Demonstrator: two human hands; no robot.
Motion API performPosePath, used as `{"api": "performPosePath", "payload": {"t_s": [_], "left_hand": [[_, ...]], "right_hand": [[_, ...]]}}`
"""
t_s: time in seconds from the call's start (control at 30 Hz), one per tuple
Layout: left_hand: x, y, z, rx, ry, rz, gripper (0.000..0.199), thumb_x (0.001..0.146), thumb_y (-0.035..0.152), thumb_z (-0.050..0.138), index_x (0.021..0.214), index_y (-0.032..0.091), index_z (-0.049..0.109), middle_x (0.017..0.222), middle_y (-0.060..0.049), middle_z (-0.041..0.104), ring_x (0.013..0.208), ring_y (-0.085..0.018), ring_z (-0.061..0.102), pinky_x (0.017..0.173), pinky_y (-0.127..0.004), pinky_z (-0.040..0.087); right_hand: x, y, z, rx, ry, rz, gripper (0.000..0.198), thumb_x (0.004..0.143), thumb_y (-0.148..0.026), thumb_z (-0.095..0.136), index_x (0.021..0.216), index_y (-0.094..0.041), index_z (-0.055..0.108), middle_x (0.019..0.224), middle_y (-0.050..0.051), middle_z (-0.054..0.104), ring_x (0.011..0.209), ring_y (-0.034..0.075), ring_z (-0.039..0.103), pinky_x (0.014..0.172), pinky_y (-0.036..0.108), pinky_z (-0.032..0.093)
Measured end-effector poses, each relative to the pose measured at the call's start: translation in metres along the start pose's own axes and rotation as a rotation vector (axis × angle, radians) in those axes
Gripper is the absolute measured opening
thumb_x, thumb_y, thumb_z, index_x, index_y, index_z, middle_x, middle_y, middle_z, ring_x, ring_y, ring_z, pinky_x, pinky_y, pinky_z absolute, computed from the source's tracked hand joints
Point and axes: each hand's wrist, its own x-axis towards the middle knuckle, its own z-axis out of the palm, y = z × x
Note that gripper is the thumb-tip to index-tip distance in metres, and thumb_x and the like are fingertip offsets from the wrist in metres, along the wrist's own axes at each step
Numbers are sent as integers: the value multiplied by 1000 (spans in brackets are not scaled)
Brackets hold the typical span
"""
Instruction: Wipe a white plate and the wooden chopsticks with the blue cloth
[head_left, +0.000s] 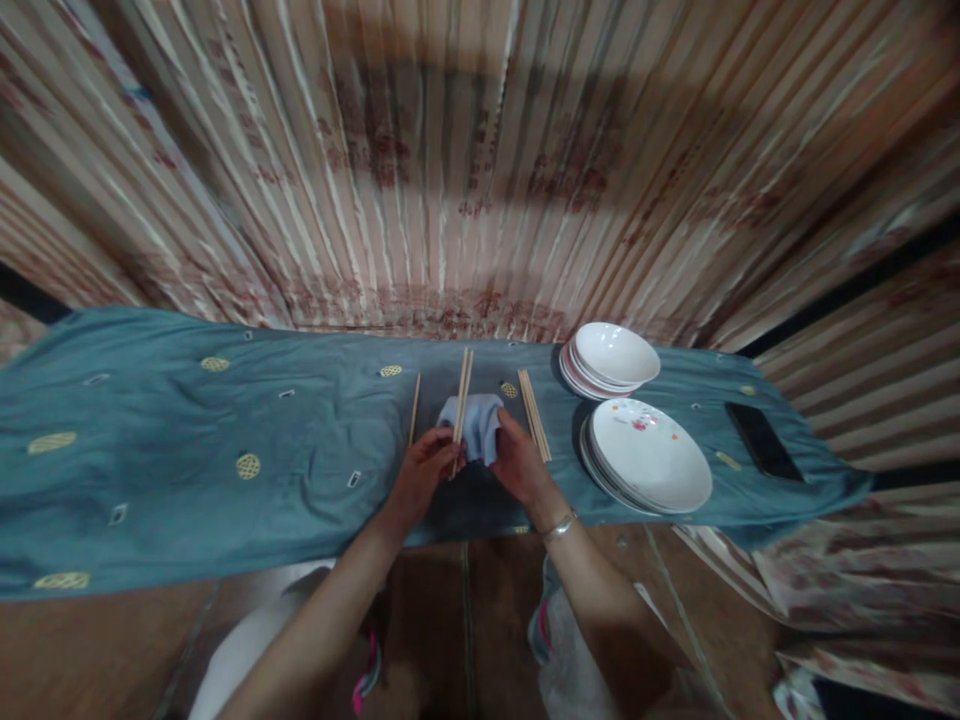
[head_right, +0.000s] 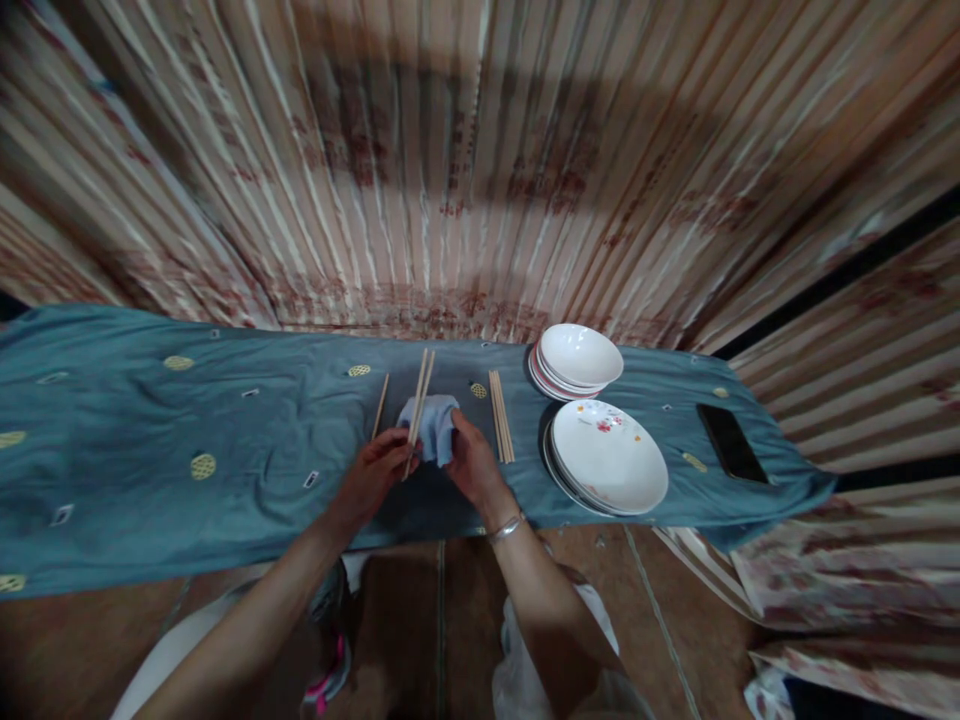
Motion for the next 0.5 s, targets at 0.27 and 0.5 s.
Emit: {"api": "performPosePath", "payload": {"t_s": [0.27,0.5], "left_hand": [[7,-7,6,-84,-3,2,24,59,31,74,73,16,62,58,4,55,50,-7,48,49,-20,34],[8,-6,11,-105,-72,25,23,62,32,75,73,15,66,58,4,56,50,-7,44,51,-21,35]], "right_hand": [[4,11,-5,169,-20,122,17,70,-35,65,77,-19,64,68,0,67,66,17,62,63,28,50],[-1,12,-1,161,-57,49,25,62,-33,74,80,-19,65,68,-2,66,58,12,60,60,25,49]]}}
